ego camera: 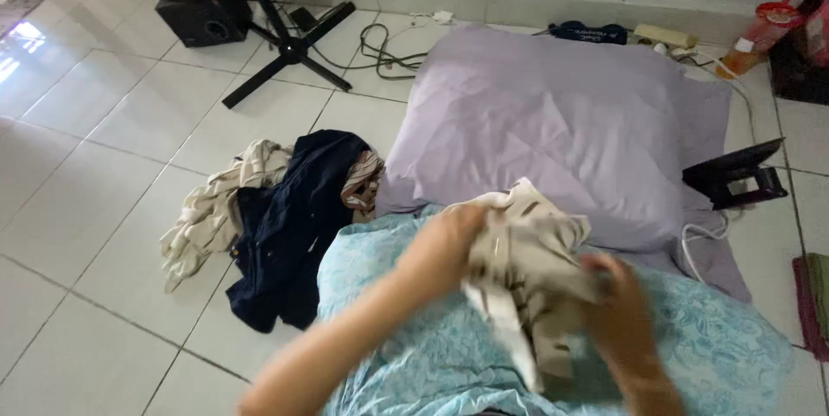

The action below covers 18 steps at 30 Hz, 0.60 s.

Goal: The recorder irons a striped shirt on a pillow placed on the tiled floor and then folds it.

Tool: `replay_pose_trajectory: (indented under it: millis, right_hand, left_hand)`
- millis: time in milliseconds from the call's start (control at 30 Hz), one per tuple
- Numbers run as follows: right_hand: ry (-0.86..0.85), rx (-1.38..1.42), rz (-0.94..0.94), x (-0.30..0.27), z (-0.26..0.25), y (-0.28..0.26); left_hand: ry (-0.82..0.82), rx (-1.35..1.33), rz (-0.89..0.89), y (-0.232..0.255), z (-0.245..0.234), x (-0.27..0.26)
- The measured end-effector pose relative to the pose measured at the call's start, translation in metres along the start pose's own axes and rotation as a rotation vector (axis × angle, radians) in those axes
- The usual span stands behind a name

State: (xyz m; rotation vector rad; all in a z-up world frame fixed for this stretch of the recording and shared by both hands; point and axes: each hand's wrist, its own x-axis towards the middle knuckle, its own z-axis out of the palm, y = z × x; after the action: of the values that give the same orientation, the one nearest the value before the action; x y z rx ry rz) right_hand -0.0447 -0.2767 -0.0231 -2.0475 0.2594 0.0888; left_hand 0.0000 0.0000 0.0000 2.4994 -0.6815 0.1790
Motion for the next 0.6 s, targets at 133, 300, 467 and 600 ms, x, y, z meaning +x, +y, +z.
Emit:
replay_pose_trajectory:
  millis: [133,300,467,600]
  right_hand:
    - [0.389,-0.298,-0.342,-0.014,-0.076,0.134]
    - [0.592,-0.602,-0.241,-0.046,-0.105,0.185]
    - [0.573,-0.381,-0.071,-0.032,-0.111,0.256]
    - [0.27,-0.324,0.131,-0.029,-0.093,0.16]
  left_hand:
    - [-0.038,-0.074,-0.111,0.045,0.04,-0.072]
    - [-0.135,0.024,-0.495,0.047,0.104,-0.132]
    - [-0.233,-0.091,-0.491,0.021,0.121,-0.15]
    - [-0.047,-0.629,-0.554,0.043,0.066,-0.119]
